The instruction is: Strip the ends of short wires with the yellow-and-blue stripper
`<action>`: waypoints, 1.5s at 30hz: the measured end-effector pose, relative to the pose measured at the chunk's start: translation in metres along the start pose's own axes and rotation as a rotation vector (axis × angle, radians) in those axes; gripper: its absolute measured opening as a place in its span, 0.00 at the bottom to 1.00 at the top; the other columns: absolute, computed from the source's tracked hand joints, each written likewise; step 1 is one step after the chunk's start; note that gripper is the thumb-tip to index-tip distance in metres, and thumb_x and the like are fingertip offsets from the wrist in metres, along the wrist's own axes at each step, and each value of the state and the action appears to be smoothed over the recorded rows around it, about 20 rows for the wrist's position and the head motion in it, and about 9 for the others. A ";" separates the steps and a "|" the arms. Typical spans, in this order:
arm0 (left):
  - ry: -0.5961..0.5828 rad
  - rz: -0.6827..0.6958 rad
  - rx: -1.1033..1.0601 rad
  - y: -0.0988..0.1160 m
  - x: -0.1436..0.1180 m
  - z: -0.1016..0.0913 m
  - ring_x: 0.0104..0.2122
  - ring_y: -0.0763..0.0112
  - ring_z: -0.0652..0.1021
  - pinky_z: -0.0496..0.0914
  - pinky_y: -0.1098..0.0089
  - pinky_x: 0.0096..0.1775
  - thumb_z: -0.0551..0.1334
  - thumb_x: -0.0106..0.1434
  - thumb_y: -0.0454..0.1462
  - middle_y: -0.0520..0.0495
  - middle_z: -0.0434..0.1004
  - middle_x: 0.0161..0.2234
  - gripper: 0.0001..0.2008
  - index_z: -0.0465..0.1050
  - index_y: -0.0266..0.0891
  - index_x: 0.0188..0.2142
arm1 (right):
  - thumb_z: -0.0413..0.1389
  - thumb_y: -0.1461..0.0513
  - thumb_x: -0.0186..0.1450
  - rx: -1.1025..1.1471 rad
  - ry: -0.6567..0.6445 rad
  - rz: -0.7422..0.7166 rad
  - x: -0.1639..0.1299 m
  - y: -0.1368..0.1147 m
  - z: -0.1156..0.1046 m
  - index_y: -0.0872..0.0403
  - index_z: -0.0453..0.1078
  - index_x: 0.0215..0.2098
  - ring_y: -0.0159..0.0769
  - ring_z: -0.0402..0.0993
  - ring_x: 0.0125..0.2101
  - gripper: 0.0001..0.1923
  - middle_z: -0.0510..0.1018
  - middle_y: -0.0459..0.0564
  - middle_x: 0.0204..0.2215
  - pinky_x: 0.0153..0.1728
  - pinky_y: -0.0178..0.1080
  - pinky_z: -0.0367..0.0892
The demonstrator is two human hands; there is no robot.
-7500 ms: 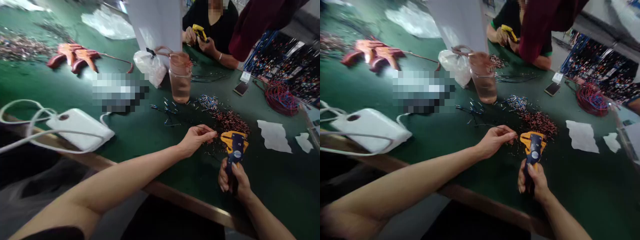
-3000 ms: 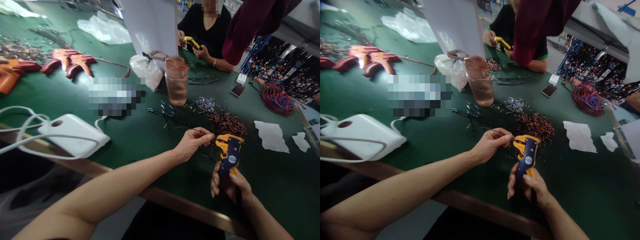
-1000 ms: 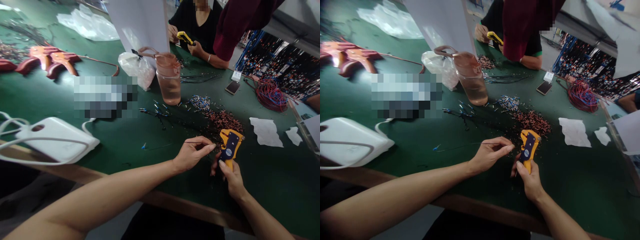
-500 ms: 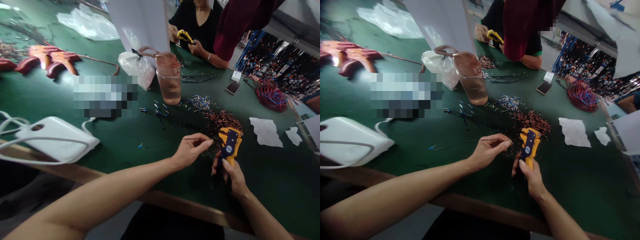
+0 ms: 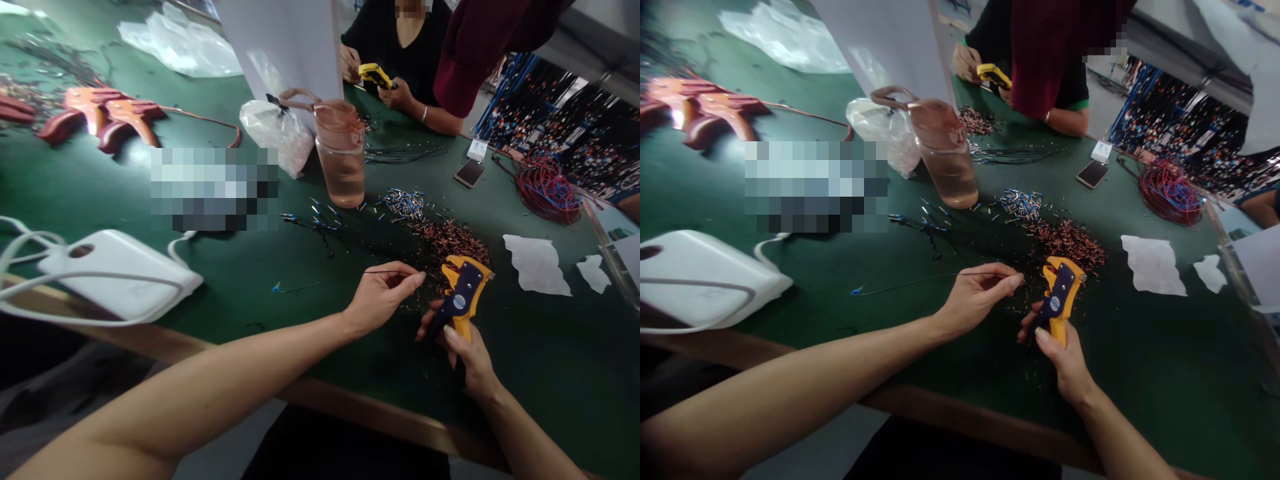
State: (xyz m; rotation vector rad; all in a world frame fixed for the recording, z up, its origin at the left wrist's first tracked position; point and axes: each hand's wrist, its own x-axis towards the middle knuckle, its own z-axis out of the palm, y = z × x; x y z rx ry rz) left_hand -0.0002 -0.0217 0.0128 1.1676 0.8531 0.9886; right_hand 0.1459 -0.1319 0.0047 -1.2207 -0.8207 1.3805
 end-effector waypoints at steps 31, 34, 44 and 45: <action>-0.018 -0.059 -0.215 0.003 0.014 -0.009 0.22 0.79 0.70 0.67 0.75 0.27 0.71 0.50 0.42 0.50 0.78 0.24 0.12 0.76 0.35 0.27 | 0.62 0.53 0.59 0.252 -0.136 0.085 0.003 -0.008 -0.003 0.55 0.71 0.44 0.37 0.73 0.31 0.18 0.75 0.49 0.32 0.35 0.41 0.70; -0.031 -0.084 -0.279 0.002 0.019 -0.011 0.22 0.80 0.70 0.65 0.75 0.27 0.71 0.50 0.43 0.50 0.78 0.24 0.12 0.76 0.35 0.26 | 0.61 0.53 0.59 0.300 -0.245 0.126 0.001 -0.008 -0.006 0.55 0.71 0.46 0.39 0.73 0.32 0.20 0.76 0.51 0.34 0.36 0.43 0.69; -0.128 -0.119 -0.233 0.003 0.016 -0.010 0.23 0.78 0.70 0.66 0.73 0.29 0.71 0.49 0.45 0.51 0.76 0.24 0.14 0.76 0.36 0.29 | 0.60 0.53 0.60 0.480 -0.440 0.173 -0.003 -0.005 -0.003 0.57 0.70 0.48 0.38 0.74 0.31 0.22 0.75 0.52 0.34 0.34 0.44 0.71; -0.128 -0.121 -0.232 0.003 0.016 -0.010 0.23 0.78 0.70 0.66 0.73 0.29 0.71 0.48 0.45 0.52 0.75 0.23 0.15 0.76 0.36 0.29 | 0.60 0.53 0.60 0.481 -0.448 0.182 -0.003 -0.004 -0.003 0.57 0.70 0.48 0.38 0.74 0.30 0.22 0.75 0.52 0.33 0.34 0.44 0.71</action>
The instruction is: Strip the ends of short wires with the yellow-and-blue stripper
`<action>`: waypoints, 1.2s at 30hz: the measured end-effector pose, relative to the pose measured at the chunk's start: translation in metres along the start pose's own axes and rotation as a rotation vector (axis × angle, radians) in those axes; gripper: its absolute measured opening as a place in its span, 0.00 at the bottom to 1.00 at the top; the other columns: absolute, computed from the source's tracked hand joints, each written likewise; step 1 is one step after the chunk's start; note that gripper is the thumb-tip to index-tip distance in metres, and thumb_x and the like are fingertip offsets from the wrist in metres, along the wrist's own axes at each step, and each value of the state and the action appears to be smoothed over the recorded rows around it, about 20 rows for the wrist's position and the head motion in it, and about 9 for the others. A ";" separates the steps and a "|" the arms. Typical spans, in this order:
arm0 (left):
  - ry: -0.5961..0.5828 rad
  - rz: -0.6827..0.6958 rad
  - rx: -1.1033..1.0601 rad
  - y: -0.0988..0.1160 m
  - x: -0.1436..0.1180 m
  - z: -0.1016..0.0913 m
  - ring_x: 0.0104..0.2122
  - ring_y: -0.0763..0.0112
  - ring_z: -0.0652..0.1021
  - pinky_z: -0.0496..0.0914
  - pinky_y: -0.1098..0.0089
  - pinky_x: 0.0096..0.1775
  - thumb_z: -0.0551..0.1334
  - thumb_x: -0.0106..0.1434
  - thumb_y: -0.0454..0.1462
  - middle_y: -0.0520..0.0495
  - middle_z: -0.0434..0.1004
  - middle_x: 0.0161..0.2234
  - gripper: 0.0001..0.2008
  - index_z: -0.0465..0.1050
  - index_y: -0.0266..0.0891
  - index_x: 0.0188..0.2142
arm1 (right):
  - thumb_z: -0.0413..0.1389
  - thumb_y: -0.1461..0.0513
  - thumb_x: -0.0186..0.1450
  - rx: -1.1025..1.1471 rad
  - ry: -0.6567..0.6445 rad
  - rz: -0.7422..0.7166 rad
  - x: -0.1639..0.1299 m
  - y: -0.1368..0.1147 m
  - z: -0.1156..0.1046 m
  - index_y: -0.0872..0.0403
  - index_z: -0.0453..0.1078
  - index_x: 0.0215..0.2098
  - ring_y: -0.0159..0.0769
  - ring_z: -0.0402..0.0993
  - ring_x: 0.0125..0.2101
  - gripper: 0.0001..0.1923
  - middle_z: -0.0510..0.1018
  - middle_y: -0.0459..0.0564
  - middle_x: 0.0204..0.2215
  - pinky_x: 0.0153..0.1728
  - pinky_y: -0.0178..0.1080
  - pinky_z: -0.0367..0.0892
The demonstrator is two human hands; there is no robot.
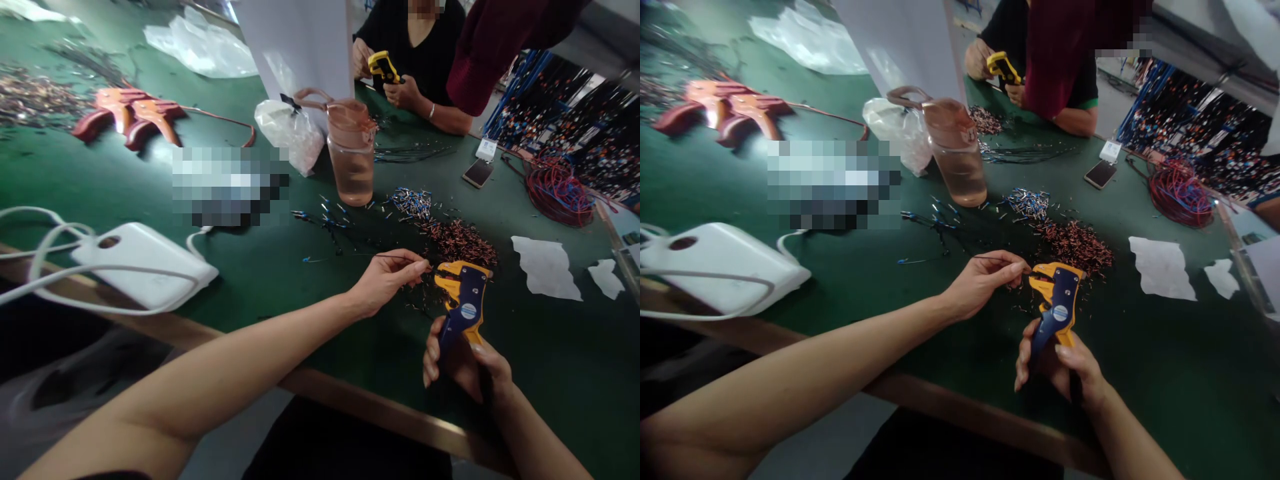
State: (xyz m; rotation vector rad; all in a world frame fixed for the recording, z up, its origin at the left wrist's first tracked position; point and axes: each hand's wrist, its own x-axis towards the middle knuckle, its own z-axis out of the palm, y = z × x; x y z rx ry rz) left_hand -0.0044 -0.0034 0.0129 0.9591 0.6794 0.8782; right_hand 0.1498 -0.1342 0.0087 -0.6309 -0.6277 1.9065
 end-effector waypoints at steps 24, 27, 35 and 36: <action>0.047 0.033 0.050 -0.001 -0.001 0.001 0.23 0.78 0.70 0.66 0.73 0.28 0.71 0.49 0.44 0.51 0.75 0.23 0.13 0.77 0.36 0.27 | 0.62 0.51 0.59 -0.215 0.252 -0.159 0.002 0.005 0.004 0.54 0.71 0.44 0.39 0.73 0.28 0.20 0.75 0.50 0.30 0.32 0.42 0.70; 0.121 0.065 0.042 0.000 0.002 -0.001 0.22 0.78 0.69 0.65 0.74 0.27 0.70 0.50 0.44 0.52 0.74 0.21 0.12 0.76 0.36 0.26 | 0.61 0.53 0.60 -0.250 0.309 -0.247 0.003 0.001 0.002 0.53 0.71 0.46 0.41 0.73 0.33 0.19 0.76 0.51 0.35 0.38 0.44 0.69; 0.175 0.076 0.126 -0.005 0.000 0.001 0.22 0.78 0.69 0.64 0.75 0.26 0.70 0.50 0.42 0.53 0.72 0.20 0.11 0.76 0.36 0.25 | 0.60 0.54 0.62 -0.476 0.428 -0.235 0.002 0.005 -0.001 0.52 0.69 0.47 0.41 0.74 0.34 0.17 0.76 0.51 0.37 0.39 0.45 0.71; 0.170 0.077 0.135 -0.006 -0.001 0.002 0.22 0.78 0.69 0.64 0.75 0.26 0.70 0.50 0.42 0.53 0.72 0.20 0.11 0.76 0.36 0.25 | 0.61 0.54 0.61 -0.508 0.442 -0.234 0.002 0.006 0.001 0.52 0.70 0.46 0.41 0.74 0.34 0.17 0.77 0.51 0.37 0.39 0.45 0.71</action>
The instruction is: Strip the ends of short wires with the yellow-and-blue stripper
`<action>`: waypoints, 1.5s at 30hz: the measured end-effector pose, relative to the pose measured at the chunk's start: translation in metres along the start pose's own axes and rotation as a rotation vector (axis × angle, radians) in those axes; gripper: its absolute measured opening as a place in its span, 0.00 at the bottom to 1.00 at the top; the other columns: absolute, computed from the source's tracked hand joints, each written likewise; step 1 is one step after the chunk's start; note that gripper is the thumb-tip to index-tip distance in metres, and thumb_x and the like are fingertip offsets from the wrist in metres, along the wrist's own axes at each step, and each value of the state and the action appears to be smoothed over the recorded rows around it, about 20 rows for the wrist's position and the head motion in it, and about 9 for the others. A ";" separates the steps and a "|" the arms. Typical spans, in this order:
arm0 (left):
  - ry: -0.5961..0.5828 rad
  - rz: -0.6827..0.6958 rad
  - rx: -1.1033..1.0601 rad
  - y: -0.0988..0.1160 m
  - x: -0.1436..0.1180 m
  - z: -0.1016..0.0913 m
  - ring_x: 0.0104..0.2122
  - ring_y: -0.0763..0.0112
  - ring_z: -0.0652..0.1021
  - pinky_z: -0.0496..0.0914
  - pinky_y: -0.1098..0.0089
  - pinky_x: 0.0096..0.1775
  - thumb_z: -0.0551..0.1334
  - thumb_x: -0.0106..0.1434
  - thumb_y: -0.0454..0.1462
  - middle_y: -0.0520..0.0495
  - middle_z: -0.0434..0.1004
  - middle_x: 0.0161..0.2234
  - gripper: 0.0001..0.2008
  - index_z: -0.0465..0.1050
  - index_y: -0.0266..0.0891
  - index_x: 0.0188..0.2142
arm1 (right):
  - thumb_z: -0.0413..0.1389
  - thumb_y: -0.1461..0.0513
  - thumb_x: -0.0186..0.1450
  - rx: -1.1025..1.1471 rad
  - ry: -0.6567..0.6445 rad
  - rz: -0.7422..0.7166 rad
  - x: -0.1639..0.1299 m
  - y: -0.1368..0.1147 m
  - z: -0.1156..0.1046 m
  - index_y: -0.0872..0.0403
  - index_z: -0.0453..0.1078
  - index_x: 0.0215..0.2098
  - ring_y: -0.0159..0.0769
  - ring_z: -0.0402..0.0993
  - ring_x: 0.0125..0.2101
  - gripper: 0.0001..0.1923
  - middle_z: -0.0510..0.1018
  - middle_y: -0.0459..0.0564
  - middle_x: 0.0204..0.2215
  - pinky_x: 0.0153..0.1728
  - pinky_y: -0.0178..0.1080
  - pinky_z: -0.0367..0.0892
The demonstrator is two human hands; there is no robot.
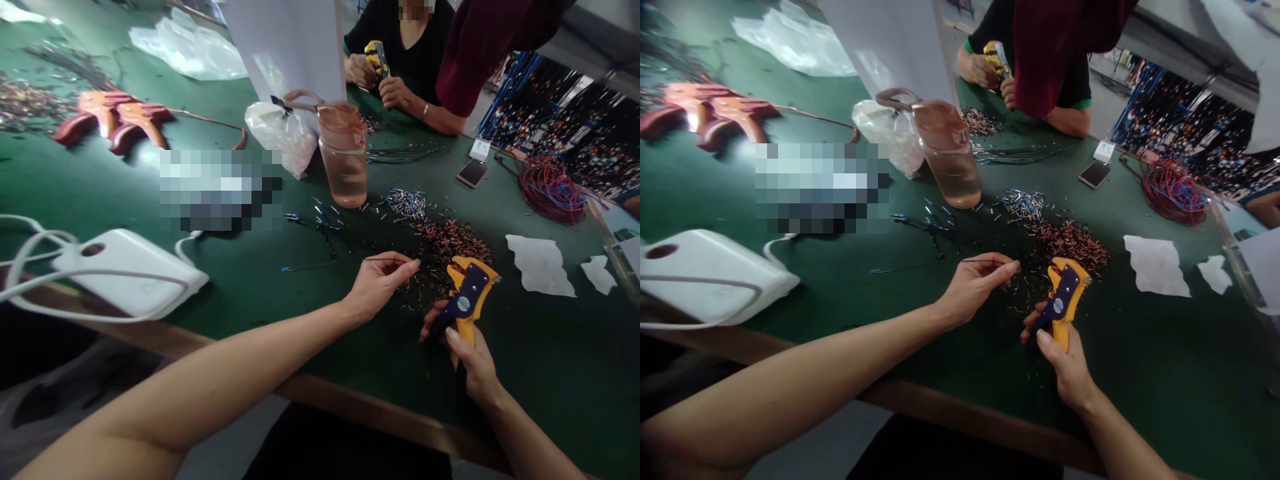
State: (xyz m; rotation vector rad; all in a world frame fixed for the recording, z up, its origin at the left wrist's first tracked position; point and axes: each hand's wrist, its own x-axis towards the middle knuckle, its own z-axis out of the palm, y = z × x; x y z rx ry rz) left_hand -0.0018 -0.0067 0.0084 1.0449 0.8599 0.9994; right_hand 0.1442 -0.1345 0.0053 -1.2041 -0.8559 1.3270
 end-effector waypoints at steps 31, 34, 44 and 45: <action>-0.254 -0.032 0.001 0.004 -0.022 0.009 0.23 0.74 0.71 0.69 0.72 0.26 0.68 0.52 0.46 0.49 0.75 0.23 0.14 0.75 0.37 0.24 | 0.60 0.53 0.61 -0.309 0.069 -0.051 -0.005 0.000 0.005 0.53 0.74 0.38 0.38 0.69 0.29 0.13 0.76 0.49 0.29 0.31 0.38 0.67; -0.248 -0.025 0.006 0.004 -0.022 0.009 0.23 0.74 0.71 0.69 0.73 0.26 0.69 0.52 0.45 0.49 0.75 0.23 0.13 0.76 0.36 0.24 | 0.60 0.52 0.61 -0.298 0.094 -0.041 -0.006 0.002 0.005 0.54 0.73 0.33 0.36 0.69 0.26 0.13 0.75 0.48 0.25 0.29 0.37 0.66; -0.274 -0.032 0.010 0.005 -0.023 0.008 0.24 0.77 0.69 0.65 0.74 0.26 0.68 0.53 0.41 0.51 0.72 0.23 0.10 0.76 0.35 0.25 | 0.61 0.52 0.62 -0.140 0.139 -0.023 -0.006 0.010 0.006 0.54 0.68 0.29 0.27 0.59 0.12 0.15 0.65 0.40 0.13 0.14 0.32 0.57; -0.275 -0.030 0.009 0.005 -0.023 0.008 0.24 0.77 0.69 0.65 0.74 0.26 0.68 0.53 0.41 0.51 0.72 0.23 0.10 0.76 0.35 0.25 | 0.61 0.52 0.62 -0.113 0.148 -0.026 -0.006 0.009 0.006 0.54 0.68 0.29 0.26 0.59 0.12 0.14 0.65 0.39 0.13 0.14 0.31 0.56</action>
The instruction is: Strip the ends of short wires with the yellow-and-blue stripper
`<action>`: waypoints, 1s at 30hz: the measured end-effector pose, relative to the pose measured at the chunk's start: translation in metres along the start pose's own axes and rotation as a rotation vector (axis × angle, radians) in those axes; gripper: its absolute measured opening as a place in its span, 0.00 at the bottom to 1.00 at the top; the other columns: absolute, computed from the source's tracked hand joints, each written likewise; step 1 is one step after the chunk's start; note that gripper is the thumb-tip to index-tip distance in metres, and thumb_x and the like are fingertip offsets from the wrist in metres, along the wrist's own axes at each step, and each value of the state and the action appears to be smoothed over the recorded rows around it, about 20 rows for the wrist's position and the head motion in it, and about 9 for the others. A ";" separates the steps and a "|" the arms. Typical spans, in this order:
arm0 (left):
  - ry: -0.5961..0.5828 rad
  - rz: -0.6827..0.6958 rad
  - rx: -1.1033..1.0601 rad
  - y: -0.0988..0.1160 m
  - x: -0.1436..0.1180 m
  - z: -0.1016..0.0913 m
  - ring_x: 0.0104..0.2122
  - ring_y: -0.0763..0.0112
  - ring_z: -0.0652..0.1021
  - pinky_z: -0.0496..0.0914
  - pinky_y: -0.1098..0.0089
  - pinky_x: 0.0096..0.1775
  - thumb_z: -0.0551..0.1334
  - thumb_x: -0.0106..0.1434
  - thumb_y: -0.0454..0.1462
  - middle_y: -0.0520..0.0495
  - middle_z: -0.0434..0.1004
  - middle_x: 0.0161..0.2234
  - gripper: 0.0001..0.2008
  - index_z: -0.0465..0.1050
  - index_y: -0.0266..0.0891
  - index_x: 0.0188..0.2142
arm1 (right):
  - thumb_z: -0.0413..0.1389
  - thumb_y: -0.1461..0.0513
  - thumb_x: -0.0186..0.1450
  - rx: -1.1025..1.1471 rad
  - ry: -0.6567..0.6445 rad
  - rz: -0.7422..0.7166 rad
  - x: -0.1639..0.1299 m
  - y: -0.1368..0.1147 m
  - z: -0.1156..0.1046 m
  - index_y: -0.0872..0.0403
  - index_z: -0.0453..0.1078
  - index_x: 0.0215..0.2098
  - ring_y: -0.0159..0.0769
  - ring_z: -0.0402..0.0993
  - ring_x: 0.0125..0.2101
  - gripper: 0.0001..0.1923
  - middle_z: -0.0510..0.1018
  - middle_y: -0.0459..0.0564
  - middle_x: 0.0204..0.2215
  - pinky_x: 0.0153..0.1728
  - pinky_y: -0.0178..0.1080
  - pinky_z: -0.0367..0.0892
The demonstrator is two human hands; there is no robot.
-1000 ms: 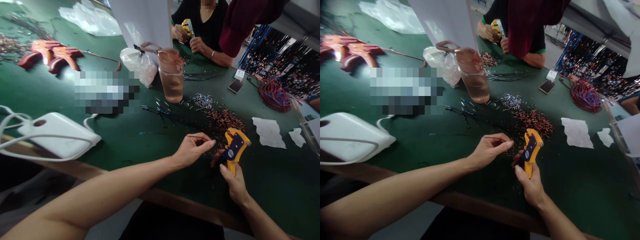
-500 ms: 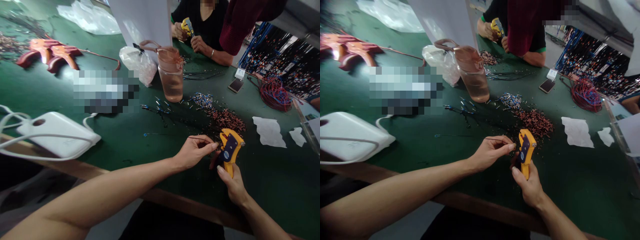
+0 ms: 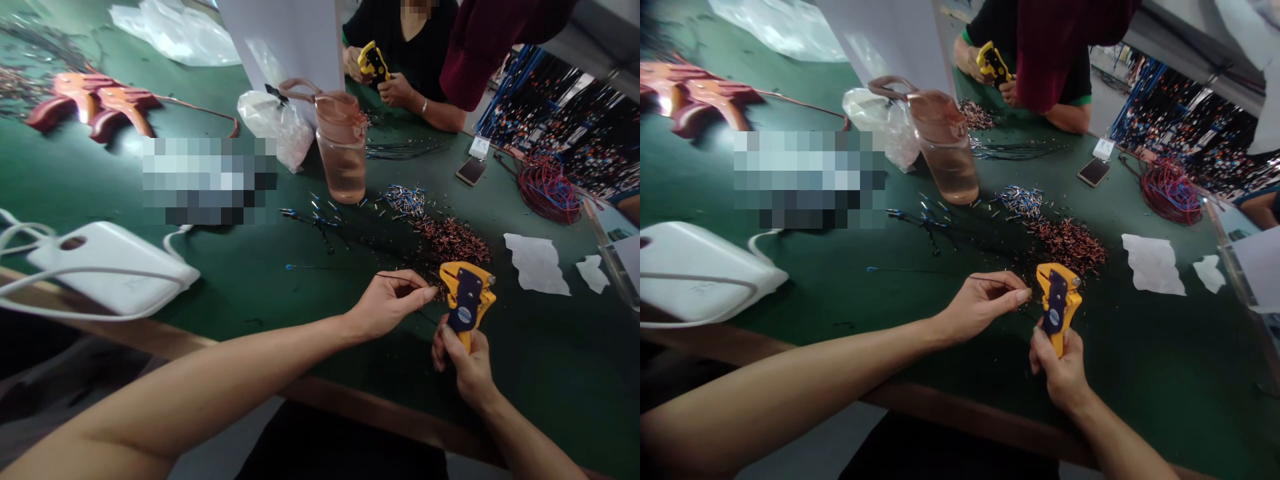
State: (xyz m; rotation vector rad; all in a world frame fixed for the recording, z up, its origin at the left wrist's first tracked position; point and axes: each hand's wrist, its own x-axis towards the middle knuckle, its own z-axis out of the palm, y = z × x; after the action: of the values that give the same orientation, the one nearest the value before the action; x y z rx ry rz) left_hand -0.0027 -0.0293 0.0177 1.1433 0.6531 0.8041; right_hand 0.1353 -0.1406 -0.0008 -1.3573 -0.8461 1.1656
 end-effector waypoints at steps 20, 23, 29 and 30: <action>0.171 -0.024 -0.100 0.000 0.019 -0.014 0.23 0.78 0.68 0.64 0.74 0.27 0.71 0.47 0.44 0.53 0.73 0.22 0.14 0.76 0.36 0.27 | 0.59 0.54 0.61 0.633 -0.543 0.276 0.004 -0.013 -0.005 0.57 0.70 0.48 0.38 0.74 0.32 0.21 0.75 0.51 0.35 0.36 0.43 0.70; 0.152 -0.027 -0.120 0.000 0.019 -0.013 0.23 0.79 0.68 0.64 0.74 0.28 0.71 0.47 0.44 0.54 0.73 0.21 0.14 0.76 0.36 0.27 | 0.59 0.54 0.61 0.657 -0.575 0.291 0.003 -0.012 -0.004 0.58 0.70 0.48 0.38 0.74 0.31 0.21 0.75 0.52 0.34 0.35 0.43 0.71; 0.093 -0.033 -0.150 0.001 0.018 -0.012 0.23 0.79 0.68 0.63 0.74 0.28 0.71 0.48 0.44 0.55 0.71 0.20 0.14 0.76 0.36 0.26 | 0.59 0.53 0.61 0.619 -0.566 0.300 0.002 -0.009 -0.003 0.58 0.69 0.45 0.36 0.73 0.28 0.20 0.74 0.50 0.31 0.31 0.42 0.71; 0.089 -0.032 -0.152 0.001 0.017 -0.012 0.23 0.79 0.68 0.64 0.74 0.28 0.71 0.48 0.44 0.54 0.71 0.20 0.14 0.76 0.36 0.26 | 0.59 0.52 0.62 0.612 -0.557 0.300 0.002 -0.009 -0.003 0.57 0.69 0.44 0.35 0.72 0.26 0.19 0.74 0.49 0.30 0.30 0.42 0.71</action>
State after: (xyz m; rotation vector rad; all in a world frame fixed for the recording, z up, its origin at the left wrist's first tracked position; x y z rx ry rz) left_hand -0.0024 -0.0085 0.0141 0.9611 0.6712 0.8661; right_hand 0.1397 -0.1384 0.0075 -0.6659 -0.5868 1.9008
